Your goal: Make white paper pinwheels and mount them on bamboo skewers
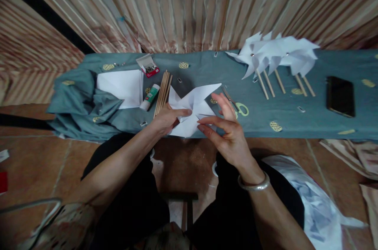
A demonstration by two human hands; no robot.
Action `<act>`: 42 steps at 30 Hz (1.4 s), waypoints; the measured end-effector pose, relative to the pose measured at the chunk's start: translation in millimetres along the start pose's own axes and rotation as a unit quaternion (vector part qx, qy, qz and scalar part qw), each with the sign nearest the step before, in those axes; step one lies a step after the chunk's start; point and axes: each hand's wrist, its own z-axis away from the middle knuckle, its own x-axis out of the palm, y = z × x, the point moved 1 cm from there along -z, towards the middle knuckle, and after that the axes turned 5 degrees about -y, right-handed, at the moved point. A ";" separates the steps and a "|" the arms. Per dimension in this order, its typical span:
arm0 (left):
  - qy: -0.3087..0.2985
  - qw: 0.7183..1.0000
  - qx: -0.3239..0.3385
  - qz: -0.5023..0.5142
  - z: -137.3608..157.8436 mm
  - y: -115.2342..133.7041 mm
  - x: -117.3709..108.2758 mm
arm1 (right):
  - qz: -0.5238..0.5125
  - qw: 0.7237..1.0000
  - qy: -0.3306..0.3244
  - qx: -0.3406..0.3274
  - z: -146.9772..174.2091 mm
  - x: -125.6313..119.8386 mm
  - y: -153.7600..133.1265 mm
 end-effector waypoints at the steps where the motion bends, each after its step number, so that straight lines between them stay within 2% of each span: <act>1: -0.002 1.000 0.004 -0.003 0.4 -0.2 0.7 | 0.004 1.000 0.004 -0.002 -0.6 1.3 0.7; 7: -0.022 1.000 0.015 -0.011 2.4 -1.4 5.0 | 0.080 0.994 0.063 -0.030 -4.5 8.0 6.3; 11: -0.009 0.999 0.026 -0.025 0.4 -5.3 5.1 | 0.114 0.989 0.085 -0.035 -5.3 13.2 9.3; 24: -0.026 0.997 0.035 -0.059 0.6 -9.0 6.6 | 0.164 0.982 0.091 0.008 -4.9 18.7 10.8; 42: -0.025 0.996 0.023 -0.083 5.7 -3.8 9.6 | 0.143 0.987 0.072 0.026 -10.3 15.6 12.1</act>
